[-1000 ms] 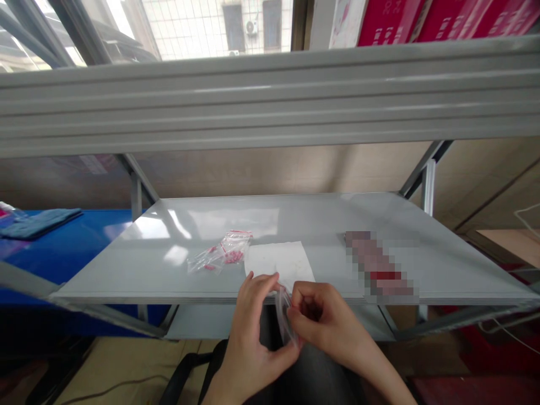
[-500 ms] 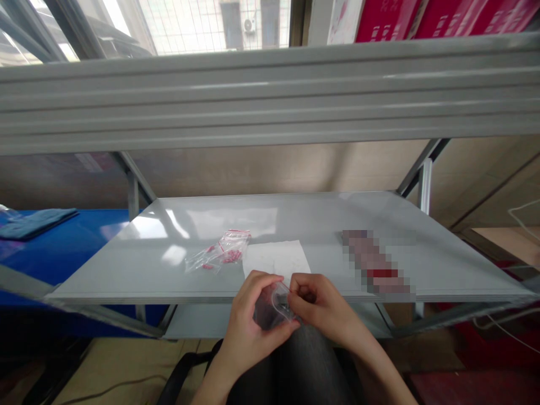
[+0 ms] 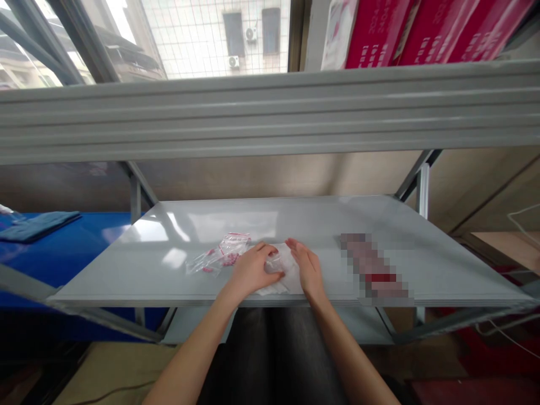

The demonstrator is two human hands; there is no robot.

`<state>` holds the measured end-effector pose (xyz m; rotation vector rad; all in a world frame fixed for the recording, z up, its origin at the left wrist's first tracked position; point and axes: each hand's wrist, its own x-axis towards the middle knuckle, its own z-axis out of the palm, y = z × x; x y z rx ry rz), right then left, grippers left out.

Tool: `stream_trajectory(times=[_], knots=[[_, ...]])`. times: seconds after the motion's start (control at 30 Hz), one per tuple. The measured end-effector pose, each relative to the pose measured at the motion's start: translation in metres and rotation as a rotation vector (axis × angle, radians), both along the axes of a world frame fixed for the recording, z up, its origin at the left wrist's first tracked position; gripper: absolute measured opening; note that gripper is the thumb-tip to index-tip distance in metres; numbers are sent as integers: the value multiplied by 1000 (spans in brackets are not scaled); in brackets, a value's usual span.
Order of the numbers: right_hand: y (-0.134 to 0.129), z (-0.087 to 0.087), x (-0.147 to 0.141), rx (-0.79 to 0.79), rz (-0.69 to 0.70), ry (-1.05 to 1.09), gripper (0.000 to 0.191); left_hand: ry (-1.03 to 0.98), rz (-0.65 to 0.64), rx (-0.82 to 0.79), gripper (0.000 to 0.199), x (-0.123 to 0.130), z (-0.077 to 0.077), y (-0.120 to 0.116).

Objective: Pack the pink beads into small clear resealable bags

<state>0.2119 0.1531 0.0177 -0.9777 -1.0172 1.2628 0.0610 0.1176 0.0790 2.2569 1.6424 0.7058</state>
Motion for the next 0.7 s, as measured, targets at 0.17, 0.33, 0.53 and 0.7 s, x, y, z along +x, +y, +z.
stream_trajectory(times=[0.17, 0.33, 0.53, 0.7], knots=[[1, -8, 2, 37, -6, -68, 52, 155, -32, -54, 34, 4, 3, 10], [2, -13, 2, 48, -9, -104, 57, 283, -66, -80, 34, 7, 12, 17], [3, -14, 0, 73, -17, -123, 64, 385, -92, -79, 37, 10, 14, 23], [2, -11, 0, 96, -29, -130, 57, 435, -96, -65, 40, 19, 21, 26]])
